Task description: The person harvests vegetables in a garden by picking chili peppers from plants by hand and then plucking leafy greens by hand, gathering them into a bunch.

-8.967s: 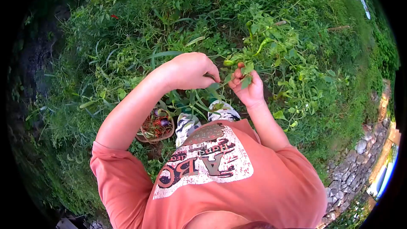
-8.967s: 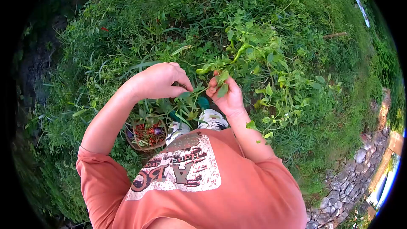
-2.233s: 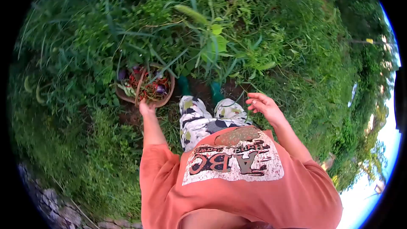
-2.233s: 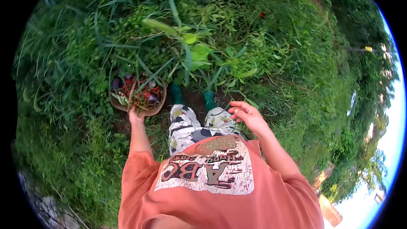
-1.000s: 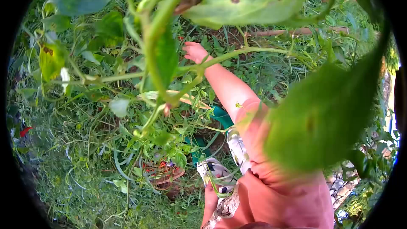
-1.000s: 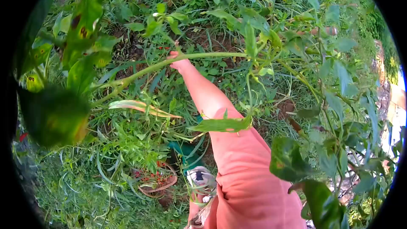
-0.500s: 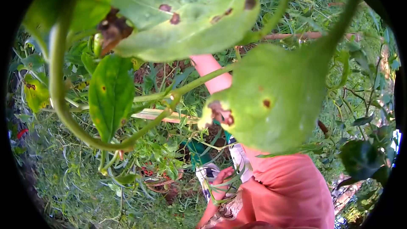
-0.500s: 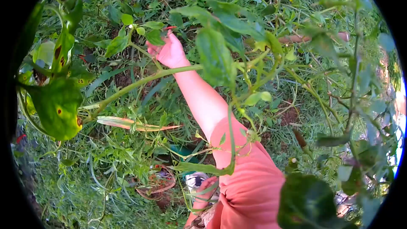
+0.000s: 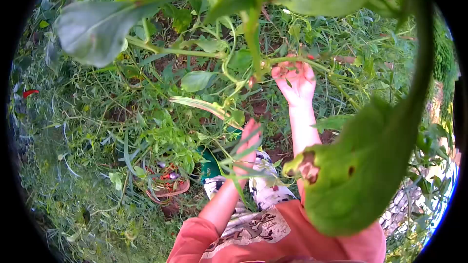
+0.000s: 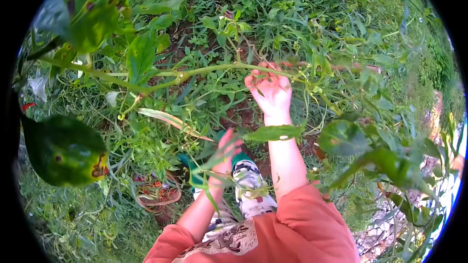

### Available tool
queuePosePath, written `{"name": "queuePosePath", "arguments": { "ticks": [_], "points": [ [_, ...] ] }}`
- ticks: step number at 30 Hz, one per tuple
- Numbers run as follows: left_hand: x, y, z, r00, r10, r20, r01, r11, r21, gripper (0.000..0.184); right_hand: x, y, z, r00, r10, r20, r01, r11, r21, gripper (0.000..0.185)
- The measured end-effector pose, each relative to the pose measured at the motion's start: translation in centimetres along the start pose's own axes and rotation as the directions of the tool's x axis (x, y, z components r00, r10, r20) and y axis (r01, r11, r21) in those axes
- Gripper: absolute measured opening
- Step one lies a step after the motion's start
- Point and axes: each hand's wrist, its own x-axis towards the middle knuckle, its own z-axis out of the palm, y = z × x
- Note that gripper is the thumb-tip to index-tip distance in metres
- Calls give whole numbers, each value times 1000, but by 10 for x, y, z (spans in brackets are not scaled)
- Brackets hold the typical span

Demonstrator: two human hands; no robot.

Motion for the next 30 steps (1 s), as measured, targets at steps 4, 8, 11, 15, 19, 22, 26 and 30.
{"name": "queuePosePath", "arguments": {
  "ticks": [4, 8, 11, 15, 19, 22, 26, 30],
  "points": [
    [32, 64, 33, 979, 202, -10, -202, 972, -122, 63, -47, 3, 28, 993, -39, -113, 30, 996, -87, 22],
    [36, 78, 47, 969, 216, 119, -165, 928, -335, 50, -77, 10, 17, 992, -18, -128, -5, 984, -179, 27],
    [28, 79, 51, 974, 220, 55, -153, 816, -557, 18, -86, 11, 25, 979, -96, -181, 53, 972, -231, 23],
    [17, 73, 53, 966, 257, 30, -203, 826, -526, 18, -87, 12, 5, 951, -189, -246, 134, 965, -224, 18],
    [10, 69, 59, 953, 295, -62, -290, 839, -460, 15, -81, 26, -1, 811, -275, -517, 139, 948, -286, 17],
    [1, 73, 66, 968, 222, -117, -251, 855, -453, 20, -78, 25, 18, 919, -75, -388, 42, 995, -92, 11],
    [1, 61, 65, 970, 210, -121, -242, 813, -530, 17, -80, 10, -4, 930, -76, -359, 8, 982, -188, 17],
    [2, 48, 60, 978, 185, -96, -206, 795, -570, 21, -83, 13, 17, 951, -96, -295, -12, 940, -342, 9]
  ]
}}
